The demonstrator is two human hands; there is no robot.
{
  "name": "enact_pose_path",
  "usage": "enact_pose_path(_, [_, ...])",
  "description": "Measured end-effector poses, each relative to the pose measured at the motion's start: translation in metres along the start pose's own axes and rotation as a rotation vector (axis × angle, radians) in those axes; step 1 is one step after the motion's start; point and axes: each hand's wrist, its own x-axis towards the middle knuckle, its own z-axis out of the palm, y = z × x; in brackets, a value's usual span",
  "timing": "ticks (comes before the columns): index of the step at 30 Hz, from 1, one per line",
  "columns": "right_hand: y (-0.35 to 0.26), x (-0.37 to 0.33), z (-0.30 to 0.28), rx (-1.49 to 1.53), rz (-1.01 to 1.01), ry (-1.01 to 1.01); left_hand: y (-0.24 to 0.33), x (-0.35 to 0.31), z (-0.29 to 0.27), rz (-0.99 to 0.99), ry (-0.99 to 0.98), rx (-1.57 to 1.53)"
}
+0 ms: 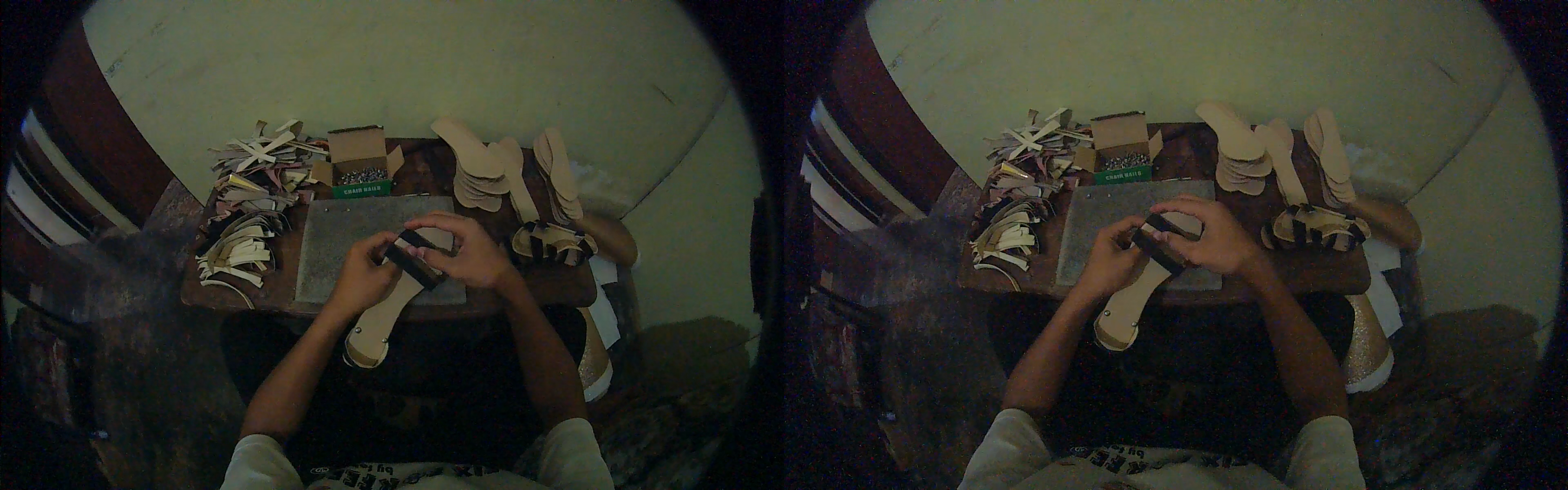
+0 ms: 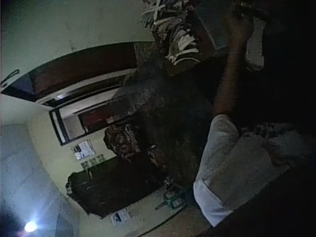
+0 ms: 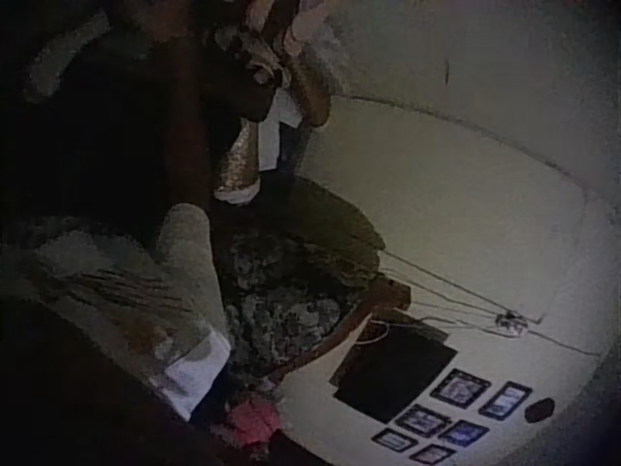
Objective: The person assembles a sandal by attaching a black strap to a beige sole using small metal fasteners. They position the strap, insert the fasteners, and press them into place to secure the components. After completing the sandal, they place it on a pile of finished items and pick up a new sole to begin the process again.
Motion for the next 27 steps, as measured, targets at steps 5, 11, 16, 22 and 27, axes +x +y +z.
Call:
enact_pose_path(5, [0.013, -0.001, -0.002, -0.061, -0.062, 0.023, 0.010, -0.001, 0.002, -0.164, -0.019, 0.040])
enact_pose_path(11, [0.015, 0.000, 0.002, 0.164, 0.047, 0.042, 0.008, -0.001, 0.001, -0.218, 0.048, 0.014])
enact_pose_path(16, [0.021, 0.000, -0.006, 0.319, 0.103, 0.119, 0.005, 0.003, -0.003, -0.184, 0.146, 0.006])
enact_pose_path(22, [0.009, 0.000, 0.003, -0.291, -0.081, 0.193, 0.002, -0.001, -0.004, -0.125, 0.135, 0.026])
enact_pose_path(27, [0.013, -0.001, 0.009, -0.432, -0.195, 0.263, 0.010, -0.001, 0.002, -0.269, 0.039, 0.057])
